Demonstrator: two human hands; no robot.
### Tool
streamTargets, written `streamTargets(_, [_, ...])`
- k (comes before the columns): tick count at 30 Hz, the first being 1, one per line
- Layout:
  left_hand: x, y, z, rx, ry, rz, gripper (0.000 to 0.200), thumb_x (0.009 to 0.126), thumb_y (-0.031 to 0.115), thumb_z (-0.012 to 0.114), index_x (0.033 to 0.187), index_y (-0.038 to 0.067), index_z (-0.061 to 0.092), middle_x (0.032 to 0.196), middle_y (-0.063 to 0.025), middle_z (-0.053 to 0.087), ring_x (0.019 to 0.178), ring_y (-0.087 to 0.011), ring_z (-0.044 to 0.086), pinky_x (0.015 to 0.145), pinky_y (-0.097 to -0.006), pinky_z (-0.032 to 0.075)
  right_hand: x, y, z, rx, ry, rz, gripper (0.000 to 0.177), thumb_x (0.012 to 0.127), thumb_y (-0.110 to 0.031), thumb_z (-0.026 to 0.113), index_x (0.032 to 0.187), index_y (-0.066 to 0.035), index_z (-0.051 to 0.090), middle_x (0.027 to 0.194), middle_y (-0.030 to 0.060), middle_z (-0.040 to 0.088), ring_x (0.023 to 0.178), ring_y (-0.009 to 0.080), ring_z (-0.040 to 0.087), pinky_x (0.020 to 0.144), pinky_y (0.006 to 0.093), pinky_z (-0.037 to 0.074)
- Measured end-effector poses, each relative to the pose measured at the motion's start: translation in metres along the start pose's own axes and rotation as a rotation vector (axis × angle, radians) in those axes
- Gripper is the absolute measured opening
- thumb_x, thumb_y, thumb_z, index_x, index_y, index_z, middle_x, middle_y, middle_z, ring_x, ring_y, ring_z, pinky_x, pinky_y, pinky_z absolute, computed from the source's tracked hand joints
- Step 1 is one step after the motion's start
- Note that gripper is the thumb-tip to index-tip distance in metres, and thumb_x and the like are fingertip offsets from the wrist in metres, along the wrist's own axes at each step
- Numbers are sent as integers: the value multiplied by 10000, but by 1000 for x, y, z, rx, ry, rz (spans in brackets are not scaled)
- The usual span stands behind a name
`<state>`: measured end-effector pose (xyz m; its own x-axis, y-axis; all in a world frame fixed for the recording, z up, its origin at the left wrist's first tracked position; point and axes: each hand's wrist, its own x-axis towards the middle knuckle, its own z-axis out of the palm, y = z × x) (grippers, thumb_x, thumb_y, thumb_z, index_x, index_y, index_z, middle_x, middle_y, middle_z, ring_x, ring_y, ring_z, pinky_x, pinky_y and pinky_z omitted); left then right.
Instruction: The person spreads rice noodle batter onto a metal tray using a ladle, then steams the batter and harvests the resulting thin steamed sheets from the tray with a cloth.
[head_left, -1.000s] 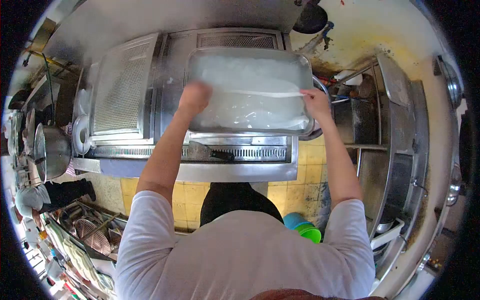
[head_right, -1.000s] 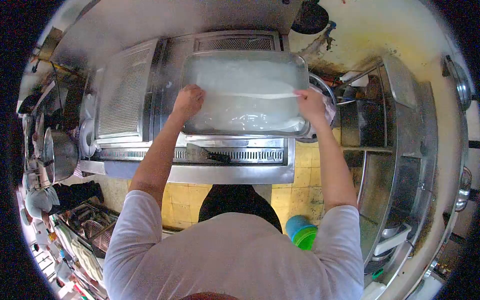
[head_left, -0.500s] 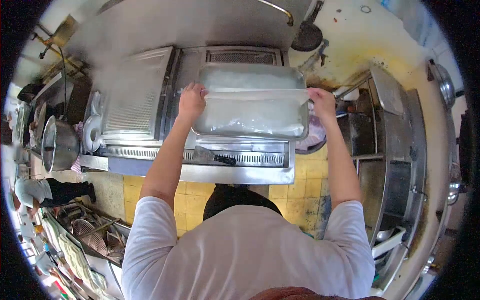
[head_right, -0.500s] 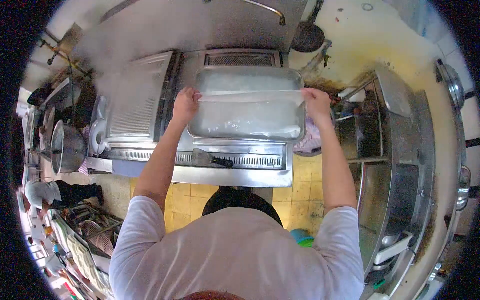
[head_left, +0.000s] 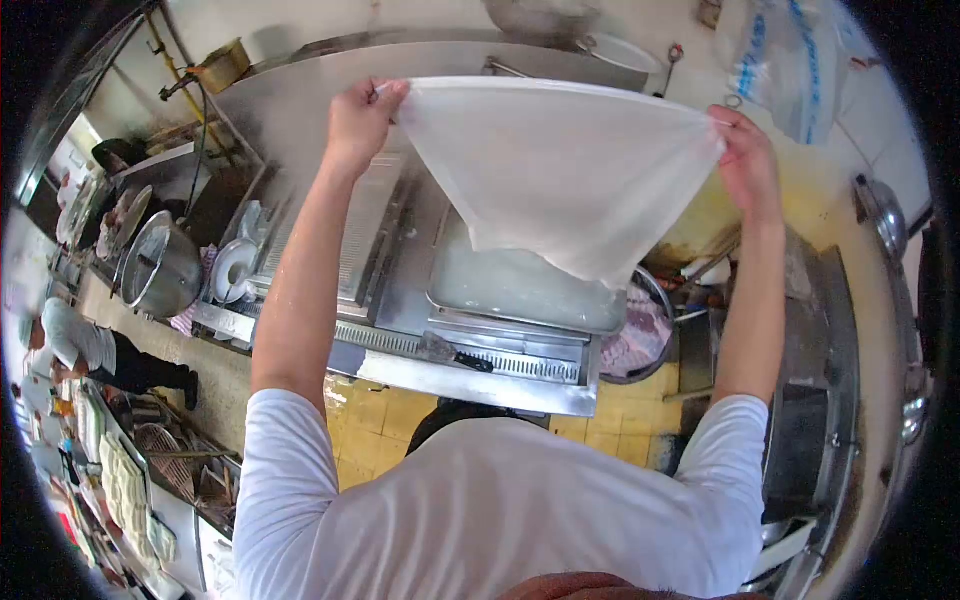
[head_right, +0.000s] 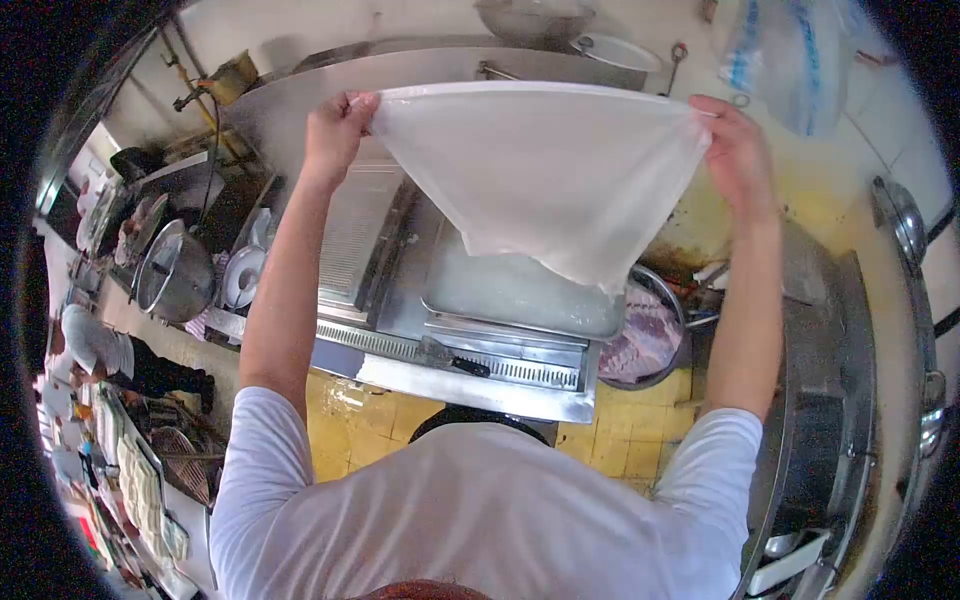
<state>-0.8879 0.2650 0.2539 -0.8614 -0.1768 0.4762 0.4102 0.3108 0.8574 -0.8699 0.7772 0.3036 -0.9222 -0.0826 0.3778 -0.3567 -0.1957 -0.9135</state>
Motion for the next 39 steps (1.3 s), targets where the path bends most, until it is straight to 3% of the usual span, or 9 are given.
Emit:
streamTargets(4, [7, 38, -39, 26, 68, 61, 260, 968, 216, 684, 1047, -30, 711, 832, -41, 697, 741, -105, 601, 683, -282, 506, 7, -54, 43, 33, -2, -50, 261, 917, -42, 658, 1132, 107, 654, 1044, 115, 686, 962, 161, 640, 897, 295, 506])
streamTargets(9, [5, 56, -104, -53, 102, 168, 251, 990, 184, 651, 1071, -49, 691, 868, -52, 702, 760, -108, 616, 709, -269, 513, -8, -89, 128, -718, 127, -342, 261, 934, -114, 678, 1156, 23, 692, 998, 48, 700, 927, 124, 615, 868, 263, 477])
streamTargets(15, [8, 45, -212, 8, 169, 312, 246, 1014, 207, 625, 1126, -6, 679, 883, 3, 683, 770, -65, 595, 709, -235, 491, -10, -96, 211, -980, 150, -450, 225, 972, -173, 656, 1111, 2, 684, 943, 5, 673, 859, 106, 604, 825, 255, 484])
streamTargets(17, [17, 28, -252, -54, 206, 324, 249, 1010, 218, 633, 1107, -5, 689, 862, 15, 667, 753, -55, 573, 683, -230, 473, -12, -89, 245, -951, 126, -418, 220, 979, -186, 648, 1100, -4, 676, 933, 6, 670, 850, 105, 603, 821, 257, 488])
streamTargets(19, [12, 31, -292, -85, 145, 345, 136, 1006, 127, 574, 954, 13, 628, 748, -9, 611, 643, -92, 580, 606, -232, 466, -16, -77, 291, -924, 101, -367, 217, 987, -200, 640, 1090, -11, 667, 924, 7, 667, 841, 104, 601, 817, 259, 492])
streamTargets(23, [18, -1, -372, -137, 136, 321, 131, 995, 109, 582, 913, 19, 632, 740, -5, 600, 648, -90, 581, 599, -241, 466, -12, -46, 375, -901, 164, -273, 203, 1005, -212, 610, 1076, -27, 655, 902, 13, 660, 826, 103, 603, 787, 271, 506])
streamTargets(25, [13, -9, -409, -197, 144, 264, 140, 990, 108, 585, 908, 7, 636, 738, -6, 598, 647, -86, 573, 597, -245, 462, -9, -30, 412, -831, 149, -215, 201, 1009, -215, 603, 1070, -31, 654, 898, 17, 660, 820, 106, 608, 777, 274, 509])
streamTargets(28, [11, -23, -458, 100, 284, 415, 149, 992, 110, 586, 971, -25, 645, 755, 4, 597, 687, -80, 548, 618, -245, 446, -11, -16, 464, -898, 150, -245, 211, 1024, -228, 597, 1109, -37, 632, 910, 6, 645, 791, 86, 624, 694, 257, 533])
streamTargets(39, [14, -53, -563, -50, 297, 348, 186, 1003, 138, 585, 967, -31, 652, 786, -5, 620, 721, -85, 551, 643, -253, 455, -24, -2, 586, -936, 76, -250, 266, 1000, -242, 612, 1122, -8, 647, 919, 39, 673, 788, 115, 647, 655, 275, 557])
